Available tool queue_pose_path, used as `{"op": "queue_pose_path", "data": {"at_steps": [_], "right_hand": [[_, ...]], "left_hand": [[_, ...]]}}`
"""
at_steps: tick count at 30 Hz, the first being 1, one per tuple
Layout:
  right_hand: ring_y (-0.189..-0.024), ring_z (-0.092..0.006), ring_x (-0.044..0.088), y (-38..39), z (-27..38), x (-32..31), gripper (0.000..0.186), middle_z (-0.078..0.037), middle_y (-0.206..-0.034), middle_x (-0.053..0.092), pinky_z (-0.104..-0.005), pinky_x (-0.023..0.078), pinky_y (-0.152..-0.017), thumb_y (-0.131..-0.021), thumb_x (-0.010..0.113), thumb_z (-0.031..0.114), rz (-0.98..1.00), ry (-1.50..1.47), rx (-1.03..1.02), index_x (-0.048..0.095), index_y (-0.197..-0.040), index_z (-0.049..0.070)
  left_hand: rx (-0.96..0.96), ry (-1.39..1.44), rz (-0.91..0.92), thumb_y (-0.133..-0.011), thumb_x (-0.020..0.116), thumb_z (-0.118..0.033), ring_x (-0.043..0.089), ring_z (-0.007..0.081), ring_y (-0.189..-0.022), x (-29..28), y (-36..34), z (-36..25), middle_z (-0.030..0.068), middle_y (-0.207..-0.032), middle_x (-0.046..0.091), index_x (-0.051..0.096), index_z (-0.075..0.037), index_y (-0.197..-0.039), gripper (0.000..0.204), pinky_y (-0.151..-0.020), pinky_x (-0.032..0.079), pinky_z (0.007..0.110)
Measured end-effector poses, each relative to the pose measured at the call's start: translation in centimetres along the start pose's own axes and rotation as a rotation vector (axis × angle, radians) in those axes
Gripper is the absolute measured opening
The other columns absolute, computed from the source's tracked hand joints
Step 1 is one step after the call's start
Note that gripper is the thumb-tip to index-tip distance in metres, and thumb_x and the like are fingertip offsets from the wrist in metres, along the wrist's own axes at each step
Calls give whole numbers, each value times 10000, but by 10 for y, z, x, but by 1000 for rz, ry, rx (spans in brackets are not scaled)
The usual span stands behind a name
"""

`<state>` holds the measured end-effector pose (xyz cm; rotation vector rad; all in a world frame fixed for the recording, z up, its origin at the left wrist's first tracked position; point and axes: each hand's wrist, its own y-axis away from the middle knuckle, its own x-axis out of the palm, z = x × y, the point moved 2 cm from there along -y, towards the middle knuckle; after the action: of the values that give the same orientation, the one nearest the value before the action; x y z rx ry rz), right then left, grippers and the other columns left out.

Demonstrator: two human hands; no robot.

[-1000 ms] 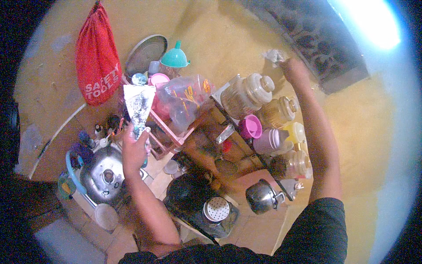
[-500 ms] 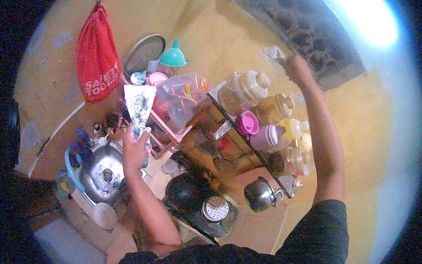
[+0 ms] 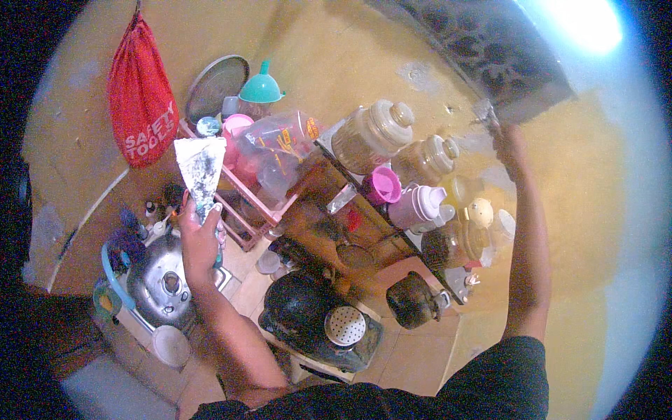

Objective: The person scoops white paste from a container using a small metal spatula and applies it to a wall section above a kitchen counter. They repeatedly transfer paste from the container to the wall, smoothing it with the spatula. The person also briefly wipes the spatula on a cloth.

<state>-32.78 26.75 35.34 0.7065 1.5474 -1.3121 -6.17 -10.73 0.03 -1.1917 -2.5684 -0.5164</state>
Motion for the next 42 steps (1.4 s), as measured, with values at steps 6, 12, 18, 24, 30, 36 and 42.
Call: {"op": "queue_pose_path", "data": {"at_steps": [6,12,18,24,30,36,42], "right_hand": [[-494,-73,427,111,29,-40,238,15,-609,462,-235,365,-446,-961,451,229,96,-293,-10,503,-800,62],[-710,-140,534,257,28,-32,266,-50,-760,569,-303,442,-647,-926,497,254,384,-470,133,573,-965,2],[-799,-265,587,348,70,52,279,-143,-892,613,-368,457,-753,-909,518,249,812,-868,-27,567,-1081,35],[-946,-378,543,413,101,96,311,-226,-1010,567,-414,418,-857,-883,482,200,797,-988,-304,498,-1124,4],[-965,-446,526,459,106,91,485,-287,-1090,502,-454,429,-862,-854,463,120,834,-1071,-371,356,-1312,0],[-1003,-407,538,475,92,74,462,-260,-1126,517,-430,423,-887,-884,480,140,777,-1146,-322,386,-1319,14],[-856,-245,575,490,60,60,400,-153,-1022,574,-360,459,-778,-912,496,193,721,-1268,-90,478,-1274,21]], "left_hand": [[-44,-143,-26,-867,570,-88,432,72,-448,-10,-5,2,-1,-621,480,496,-50,-1155,300,-365,339,237],[50,-268,-72,-850,583,-78,429,75,-428,-14,-1,3,-9,-588,464,504,-59,-1081,245,-357,335,247],[107,-382,-75,-841,583,-95,442,88,-433,-27,31,-1,-7,-623,479,526,-73,-1033,202,-372,380,251],[-28,-363,33,-826,569,-81,500,99,-515,-16,124,-6,9,-686,526,526,-60,-1022,202,-422,425,257],[-144,-419,103,-824,572,-66,506,121,-497,4,221,8,42,-712,540,522,-4,-1070,258,-411,442,259],[-273,-284,242,-848,523,-29,545,149,-511,21,272,23,68,-719,556,445,-37,-1072,237,-426,472,283],[-268,-241,371,-837,547,-3,550,155,-505,39,309,50,82,-760,589,475,-5,-1069,243,-422,474,295]]}}
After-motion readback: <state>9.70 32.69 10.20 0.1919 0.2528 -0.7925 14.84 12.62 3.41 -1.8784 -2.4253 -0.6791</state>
